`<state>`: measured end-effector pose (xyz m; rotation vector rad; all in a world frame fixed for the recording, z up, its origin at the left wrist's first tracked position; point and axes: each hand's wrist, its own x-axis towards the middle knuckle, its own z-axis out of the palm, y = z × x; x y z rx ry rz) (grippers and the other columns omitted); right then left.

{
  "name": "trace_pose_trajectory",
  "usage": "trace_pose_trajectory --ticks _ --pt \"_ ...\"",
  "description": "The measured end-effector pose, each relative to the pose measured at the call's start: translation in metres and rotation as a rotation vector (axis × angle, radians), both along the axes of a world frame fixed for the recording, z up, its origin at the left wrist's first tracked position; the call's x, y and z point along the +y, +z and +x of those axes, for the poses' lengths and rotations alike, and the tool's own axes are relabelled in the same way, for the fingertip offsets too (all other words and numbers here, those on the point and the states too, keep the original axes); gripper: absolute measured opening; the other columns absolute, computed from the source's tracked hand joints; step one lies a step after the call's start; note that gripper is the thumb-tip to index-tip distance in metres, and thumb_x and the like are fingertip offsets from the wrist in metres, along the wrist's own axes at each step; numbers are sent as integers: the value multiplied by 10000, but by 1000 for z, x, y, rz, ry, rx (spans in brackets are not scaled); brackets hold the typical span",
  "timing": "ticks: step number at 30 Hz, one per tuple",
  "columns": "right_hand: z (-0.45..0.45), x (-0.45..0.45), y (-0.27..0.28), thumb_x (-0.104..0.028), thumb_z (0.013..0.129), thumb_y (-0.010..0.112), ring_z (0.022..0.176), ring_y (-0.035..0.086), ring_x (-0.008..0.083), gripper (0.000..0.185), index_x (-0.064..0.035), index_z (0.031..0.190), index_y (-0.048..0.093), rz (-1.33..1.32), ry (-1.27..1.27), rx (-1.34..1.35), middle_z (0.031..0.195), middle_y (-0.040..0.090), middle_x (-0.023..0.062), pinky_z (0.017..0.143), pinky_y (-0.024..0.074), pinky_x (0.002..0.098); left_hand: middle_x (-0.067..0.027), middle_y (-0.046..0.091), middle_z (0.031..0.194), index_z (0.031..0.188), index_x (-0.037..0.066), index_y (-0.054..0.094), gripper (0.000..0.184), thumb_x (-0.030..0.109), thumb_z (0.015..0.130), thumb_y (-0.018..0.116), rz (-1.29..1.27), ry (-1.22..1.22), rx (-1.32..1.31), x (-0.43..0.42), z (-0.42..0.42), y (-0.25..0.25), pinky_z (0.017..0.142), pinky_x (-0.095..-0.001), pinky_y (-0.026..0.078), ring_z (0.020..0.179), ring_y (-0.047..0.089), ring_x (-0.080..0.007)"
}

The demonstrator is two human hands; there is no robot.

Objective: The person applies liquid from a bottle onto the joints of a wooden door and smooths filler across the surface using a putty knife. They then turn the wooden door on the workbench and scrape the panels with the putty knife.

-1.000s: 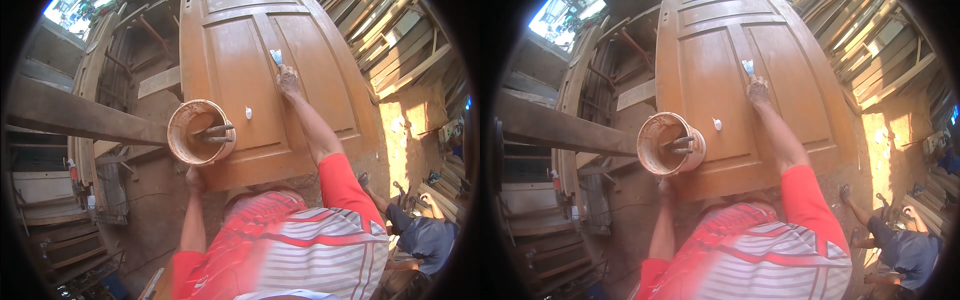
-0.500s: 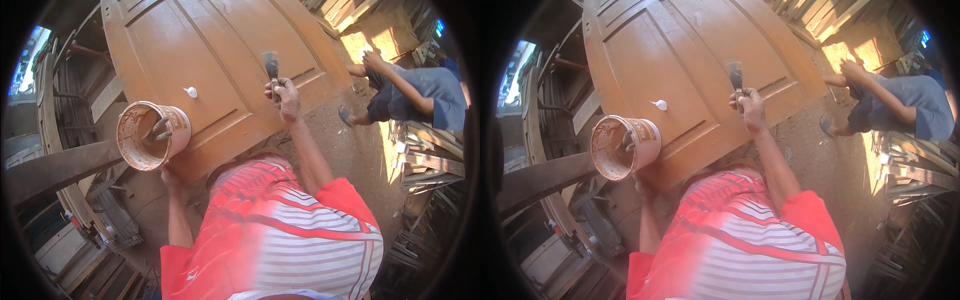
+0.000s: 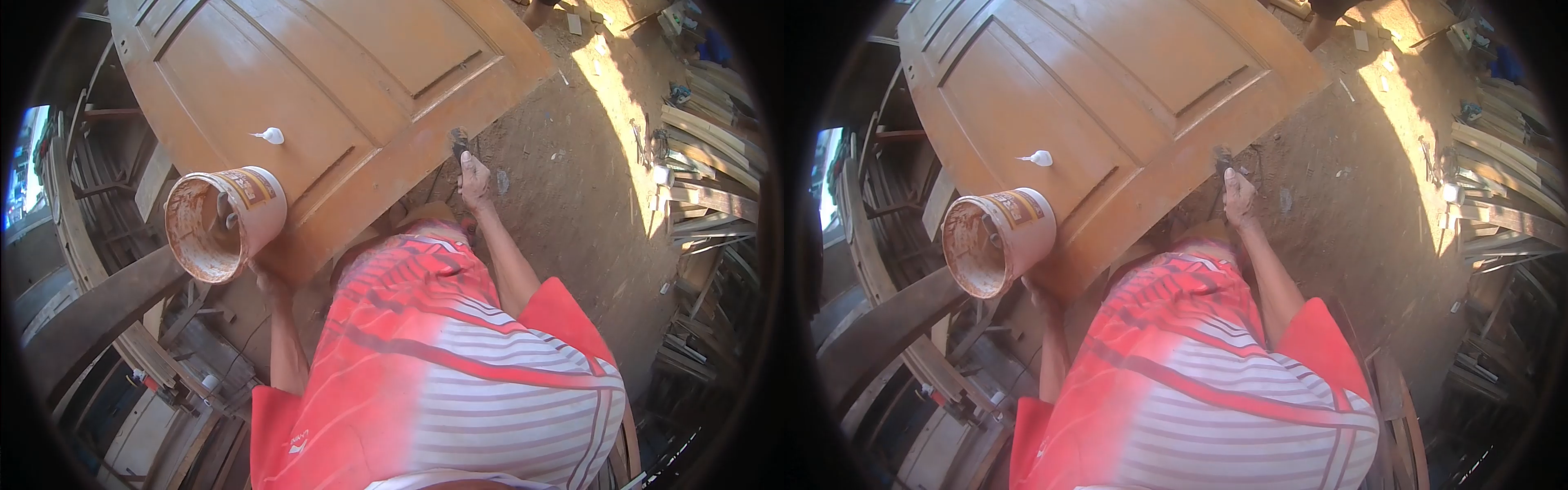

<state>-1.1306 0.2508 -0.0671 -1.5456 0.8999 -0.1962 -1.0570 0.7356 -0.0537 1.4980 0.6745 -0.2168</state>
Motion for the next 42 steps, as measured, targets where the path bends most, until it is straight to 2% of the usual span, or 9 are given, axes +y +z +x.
trace_pose_trajectory --ticks 9,12,14,18,21,25,31,36,42 --pt "-23 -16 -57 -618 1048 447 613 616 223 681 5 947 701 -301 130 26 654 601 63 628 506 401 -130 490 1510 1549 7 393 810 654 1071 297 -12 -11 -31 8 -4 -12 1145 -398 423 1355 507 -270" --pt "-124 -43 -150 -625 1031 328 1067 655 523 774 22 1048 753 -277 919 793 1056 703 339 954 491 557 -137 499 1505 1549 7 394 800 643 1080 268 -66 -100 -94 12 -1 -15 1137 -406 426 1356 510 -271" --pt "-196 -20 -147 -689 993 368 1238 623 435 826 30 1136 749 -298 456 999 1170 677 353 1015 475 526 -144 506 1506 1545 -10 392 817 647 1080 253 -22 -133 -130 19 11 -32 1129 -405 427 1351 519 -275" --pt "-222 13 -54 -582 1044 381 1025 692 404 691 4 991 743 -57 171 943 981 709 291 889 505 505 -145 506 1514 1546 -15 387 808 636 1084 265 346 -237 33 40 -19 -39 1126 -394 426 1346 528 -277" --pt "-173 -8 -68 -554 1056 473 449 457 92 605 -74 707 590 -267 -39 431 550 459 -30 448 362 296 -106 406 1590 1611 48 284 781 627 1086 280 -326 -70 -26 17 0 -21 1206 -405 342 1424 442 -272" --pt "-71 -15 -7 -559 1075 455 513 468 40 576 -66 823 617 -269 15 69 589 467 -48 461 335 258 -100 407 1590 1604 43 298 788 634 1085 253 -59 -168 -82 20 -5 -15 1200 -403 353 1425 445 -267" --pt "-27 -4 -20 -446 1094 422 848 684 473 510 -25 932 659 -580 373 188 832 712 216 694 483 562 -115 454 1556 1583 23 336 810 650 1075 271 -18 -91 -20 14 -6 -11 1175 -390 381 1395 479 -265" --pt "-108 -27 -120 -561 1059 435 654 680 402 608 -10 936 659 -619 623 475 757 698 173 577 520 501 -102 439 1570 1601 44 315 791 638 1083 253 9 -71 -99 4 15 -17 1191 -399 360 1429 442 -261" --pt "-84 -24 27 -605 1083 358 424 447 89 654 -32 936 638 1159 19 -125 610 515 -3 386 326 236 -121 409 1595 1610 37 293 831 664 1066 294 -232 -45 -54 -7 -2 2 1208 -406 338 1436 435 -274"
